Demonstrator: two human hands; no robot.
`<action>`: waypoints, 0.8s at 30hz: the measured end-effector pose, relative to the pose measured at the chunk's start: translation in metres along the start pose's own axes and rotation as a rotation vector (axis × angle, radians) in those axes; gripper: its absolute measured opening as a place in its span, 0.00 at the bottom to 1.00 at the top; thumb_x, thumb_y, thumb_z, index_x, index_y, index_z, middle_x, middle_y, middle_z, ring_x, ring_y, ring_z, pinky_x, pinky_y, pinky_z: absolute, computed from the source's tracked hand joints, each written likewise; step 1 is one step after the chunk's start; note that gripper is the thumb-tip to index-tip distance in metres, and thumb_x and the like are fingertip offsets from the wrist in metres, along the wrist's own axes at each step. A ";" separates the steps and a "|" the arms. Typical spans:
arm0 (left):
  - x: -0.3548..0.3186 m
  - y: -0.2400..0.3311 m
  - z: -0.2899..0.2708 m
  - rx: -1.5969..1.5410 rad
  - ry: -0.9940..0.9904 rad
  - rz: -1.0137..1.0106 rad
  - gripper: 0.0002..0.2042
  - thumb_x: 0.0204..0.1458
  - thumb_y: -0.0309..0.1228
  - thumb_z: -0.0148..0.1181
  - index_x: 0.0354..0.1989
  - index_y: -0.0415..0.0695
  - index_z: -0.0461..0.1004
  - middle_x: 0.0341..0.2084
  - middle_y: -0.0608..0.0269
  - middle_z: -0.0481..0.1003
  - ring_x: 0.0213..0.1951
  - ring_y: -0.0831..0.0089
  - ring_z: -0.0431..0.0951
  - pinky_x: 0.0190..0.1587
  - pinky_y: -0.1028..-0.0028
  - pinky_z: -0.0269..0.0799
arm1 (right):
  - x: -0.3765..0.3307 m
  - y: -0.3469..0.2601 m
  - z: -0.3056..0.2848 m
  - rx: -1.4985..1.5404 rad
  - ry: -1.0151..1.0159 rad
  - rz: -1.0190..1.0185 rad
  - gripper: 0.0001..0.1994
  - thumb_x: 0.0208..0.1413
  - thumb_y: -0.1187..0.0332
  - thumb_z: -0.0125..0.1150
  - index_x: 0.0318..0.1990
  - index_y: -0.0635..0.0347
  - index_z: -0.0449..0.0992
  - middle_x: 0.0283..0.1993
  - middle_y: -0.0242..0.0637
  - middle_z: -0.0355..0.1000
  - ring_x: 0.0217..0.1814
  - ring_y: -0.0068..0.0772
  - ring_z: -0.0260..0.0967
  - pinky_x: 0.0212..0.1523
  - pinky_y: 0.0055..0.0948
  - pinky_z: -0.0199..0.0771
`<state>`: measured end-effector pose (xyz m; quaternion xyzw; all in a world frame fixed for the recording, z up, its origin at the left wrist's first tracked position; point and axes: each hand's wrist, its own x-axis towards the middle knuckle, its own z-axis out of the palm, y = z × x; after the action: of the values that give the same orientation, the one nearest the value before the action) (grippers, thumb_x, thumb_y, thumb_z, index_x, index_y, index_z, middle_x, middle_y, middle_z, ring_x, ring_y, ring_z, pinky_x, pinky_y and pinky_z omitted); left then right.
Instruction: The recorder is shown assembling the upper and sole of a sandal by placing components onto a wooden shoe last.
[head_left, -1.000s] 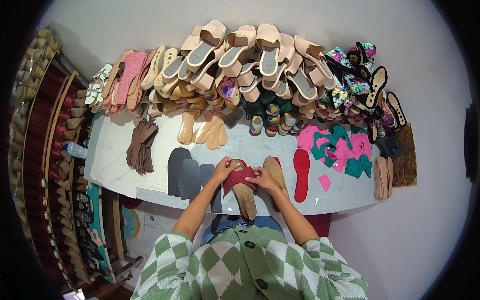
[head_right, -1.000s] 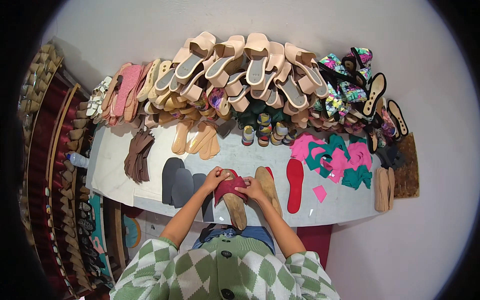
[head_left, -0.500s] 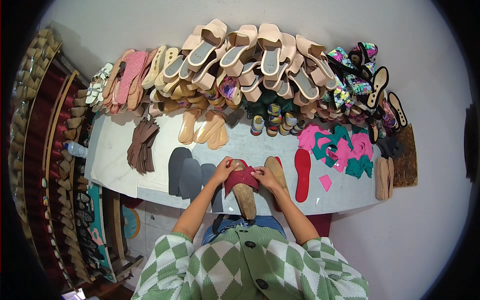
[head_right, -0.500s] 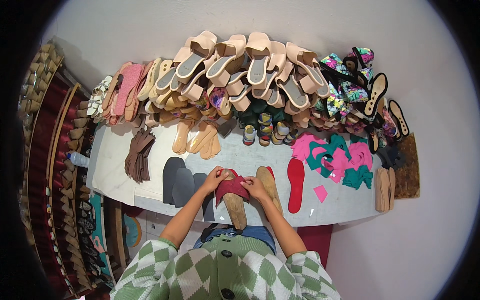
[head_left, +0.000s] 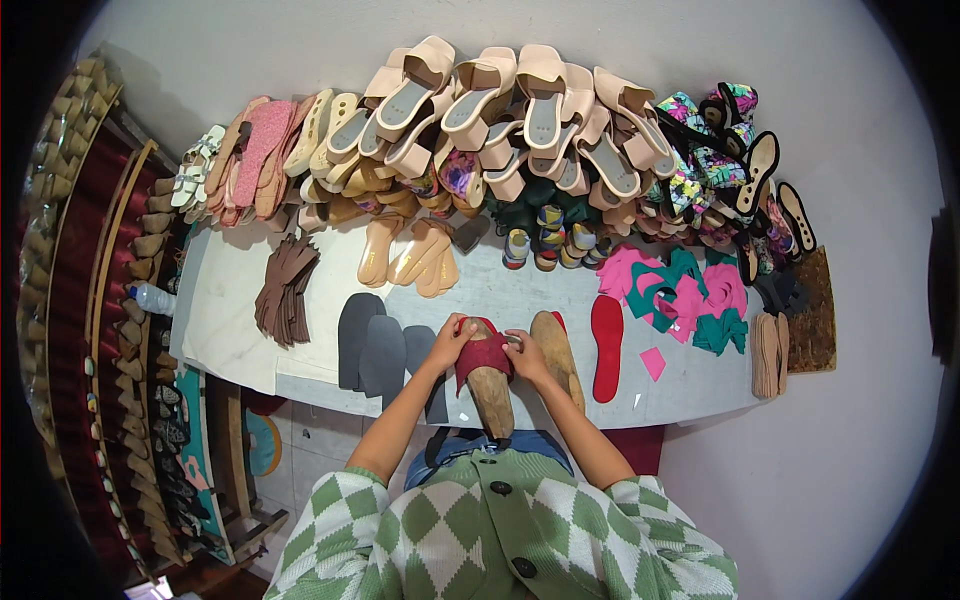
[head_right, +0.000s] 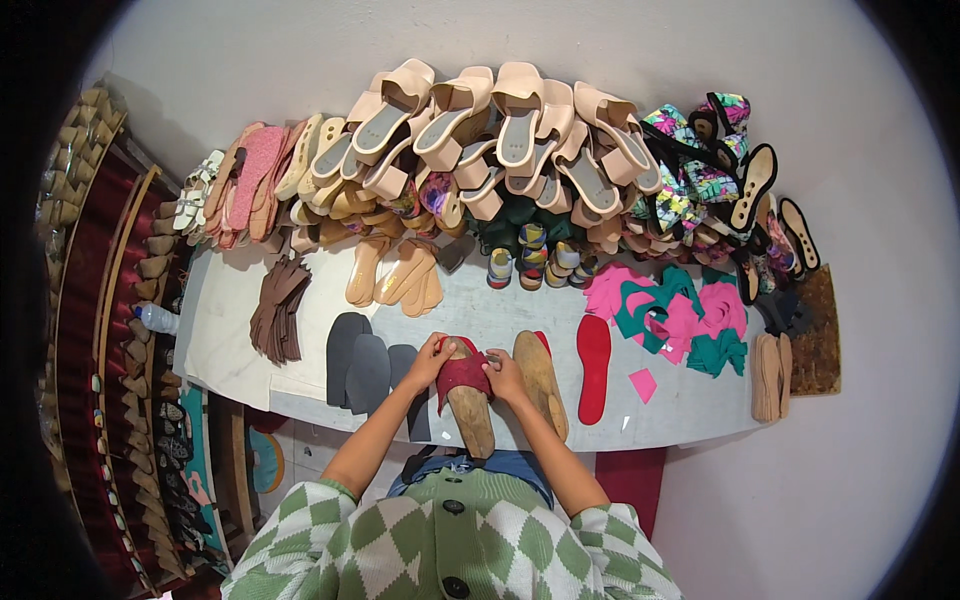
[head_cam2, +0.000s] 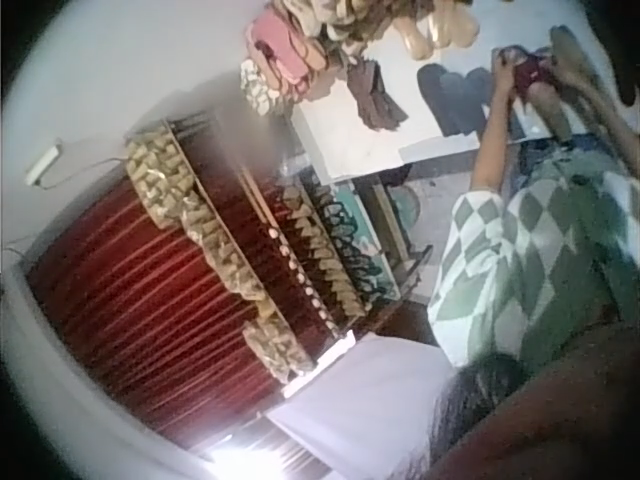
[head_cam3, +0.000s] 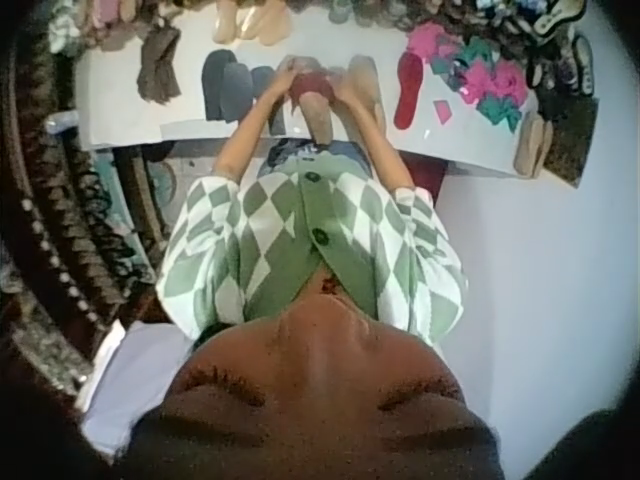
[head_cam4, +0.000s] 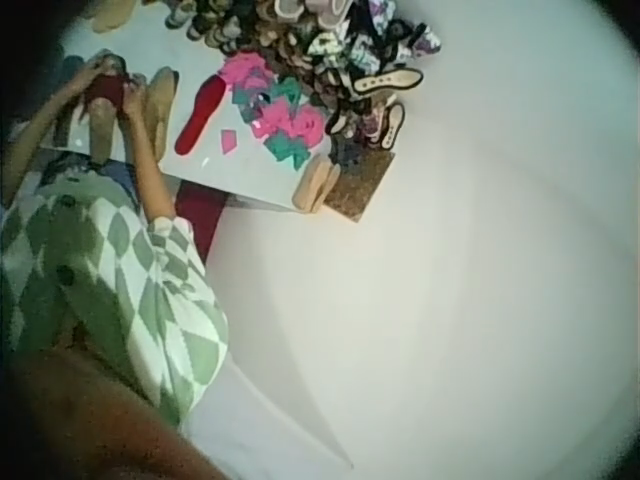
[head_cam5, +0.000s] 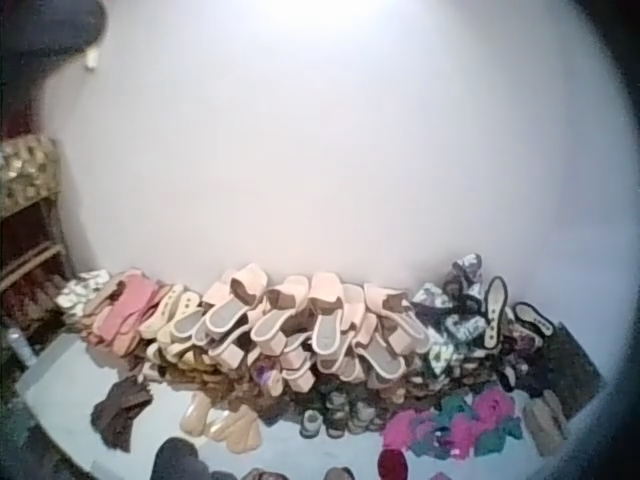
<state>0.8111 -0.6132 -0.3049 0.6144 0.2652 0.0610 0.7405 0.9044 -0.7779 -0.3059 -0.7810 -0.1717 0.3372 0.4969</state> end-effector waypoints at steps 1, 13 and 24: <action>-0.001 0.003 0.001 -0.014 -0.002 -0.012 0.13 0.54 0.37 0.52 0.40 0.40 0.63 0.31 0.64 0.70 0.34 0.80 0.68 0.39 0.79 0.65 | 0.000 0.002 0.000 0.001 0.003 0.001 0.14 0.51 0.70 0.56 0.46 0.61 0.70 0.32 0.34 0.72 0.32 0.21 0.68 0.31 0.21 0.68; 0.000 0.000 -0.001 -0.064 -0.020 0.003 0.13 0.54 0.36 0.52 0.40 0.40 0.63 0.31 0.63 0.70 0.35 0.79 0.68 0.39 0.79 0.65 | -0.011 -0.021 -0.002 0.359 -0.185 0.204 0.18 0.53 0.66 0.56 0.50 0.62 0.67 0.35 0.30 0.70 0.34 0.18 0.66 0.31 0.21 0.68; 0.005 -0.008 -0.001 -0.026 -0.018 0.029 0.13 0.52 0.36 0.54 0.39 0.40 0.63 0.30 0.63 0.70 0.33 0.79 0.68 0.37 0.79 0.66 | -0.001 -0.018 -0.009 0.290 -0.354 0.199 0.20 0.52 0.65 0.58 0.52 0.61 0.65 0.39 0.33 0.69 0.40 0.22 0.65 0.40 0.21 0.66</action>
<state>0.8133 -0.6122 -0.3145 0.6091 0.2488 0.0696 0.7498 0.9113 -0.7765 -0.2869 -0.6435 -0.1281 0.5371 0.5301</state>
